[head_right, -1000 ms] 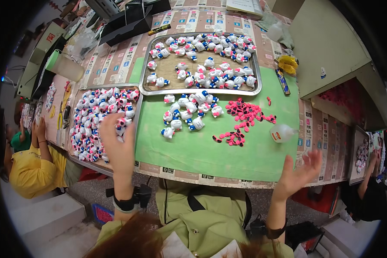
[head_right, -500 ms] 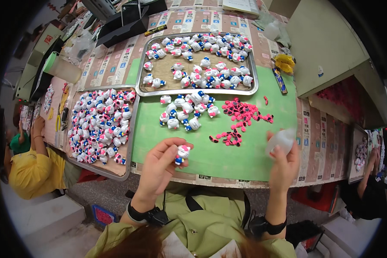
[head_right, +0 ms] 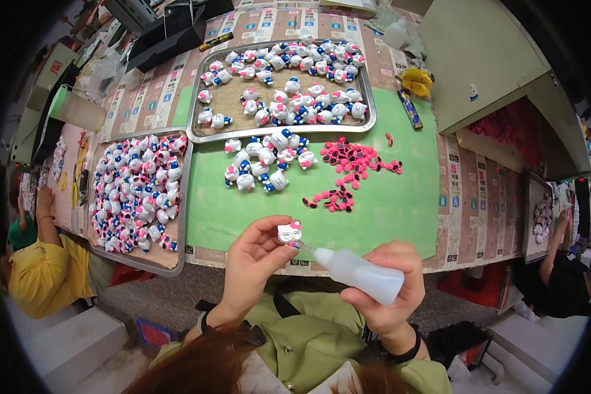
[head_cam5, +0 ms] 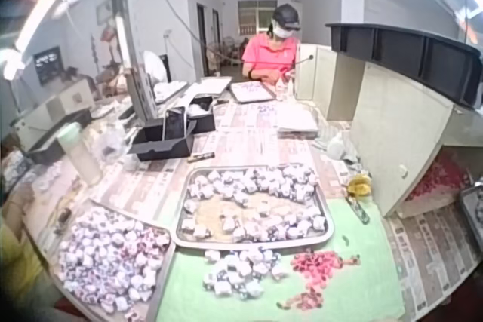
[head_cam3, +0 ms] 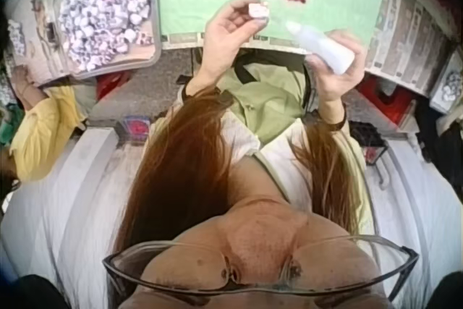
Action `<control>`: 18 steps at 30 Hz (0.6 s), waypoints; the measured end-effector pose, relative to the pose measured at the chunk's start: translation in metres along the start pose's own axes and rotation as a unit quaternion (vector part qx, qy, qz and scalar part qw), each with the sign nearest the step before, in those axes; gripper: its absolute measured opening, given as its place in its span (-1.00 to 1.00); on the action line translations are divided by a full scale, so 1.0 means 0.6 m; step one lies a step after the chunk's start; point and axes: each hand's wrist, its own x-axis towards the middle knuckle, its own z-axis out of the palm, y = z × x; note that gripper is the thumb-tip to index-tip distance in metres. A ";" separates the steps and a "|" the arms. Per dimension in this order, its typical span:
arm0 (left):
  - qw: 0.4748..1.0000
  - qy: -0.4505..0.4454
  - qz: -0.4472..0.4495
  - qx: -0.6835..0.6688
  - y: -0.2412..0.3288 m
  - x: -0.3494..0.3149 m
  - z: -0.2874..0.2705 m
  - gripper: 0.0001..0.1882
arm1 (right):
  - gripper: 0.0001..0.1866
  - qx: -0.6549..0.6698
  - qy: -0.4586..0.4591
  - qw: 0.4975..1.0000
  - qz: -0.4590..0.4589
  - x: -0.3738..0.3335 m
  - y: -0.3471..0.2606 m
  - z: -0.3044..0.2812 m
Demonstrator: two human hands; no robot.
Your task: Applying small pink bow pieces to white toy figurines using a bottle of glue.
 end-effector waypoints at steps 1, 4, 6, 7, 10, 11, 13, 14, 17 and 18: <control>1.000 -0.003 -0.003 0.001 0.002 0.000 0.000 -0.62 | -0.50 -0.005 -0.001 1.000 -0.001 -0.001 0.000 0.000; 1.000 -0.018 -0.001 0.001 0.003 -0.001 -0.001 -0.64 | -0.50 -0.021 -0.002 1.000 0.002 -0.004 0.002 0.000; 1.000 -0.020 0.001 -0.002 0.003 -0.002 -0.001 -0.64 | -0.50 -0.023 0.000 1.000 0.006 -0.006 0.003 0.000; 1.000 -0.021 0.003 -0.003 0.004 -0.003 0.000 -0.64 | -0.50 -0.020 0.001 1.000 0.009 -0.007 0.003 0.000; 1.000 -0.011 0.004 0.002 0.004 -0.005 0.002 -0.61 | -0.51 -0.022 -0.004 1.000 0.014 -0.007 0.003 -0.001; 1.000 -0.011 0.007 0.005 0.004 -0.006 0.003 -0.61 | -0.51 -0.024 -0.007 1.000 0.015 -0.006 0.003 -0.001; 1.000 -0.013 0.011 0.011 0.003 -0.005 0.004 -0.62 | -0.51 -0.028 -0.016 0.999 0.014 -0.005 0.002 0.000; 1.000 -0.015 0.016 0.021 0.002 -0.005 0.004 -0.62 | -0.51 -0.030 -0.021 0.999 0.013 -0.004 0.001 0.000; 0.999 -0.016 0.027 0.041 0.001 -0.005 0.002 -0.63 | -0.52 -0.039 -0.038 0.999 0.002 0.000 -0.001 -0.002; 0.999 -0.016 0.025 0.040 0.002 -0.005 0.001 -0.63 | -0.52 -0.041 -0.038 0.998 0.000 0.001 -0.001 -0.004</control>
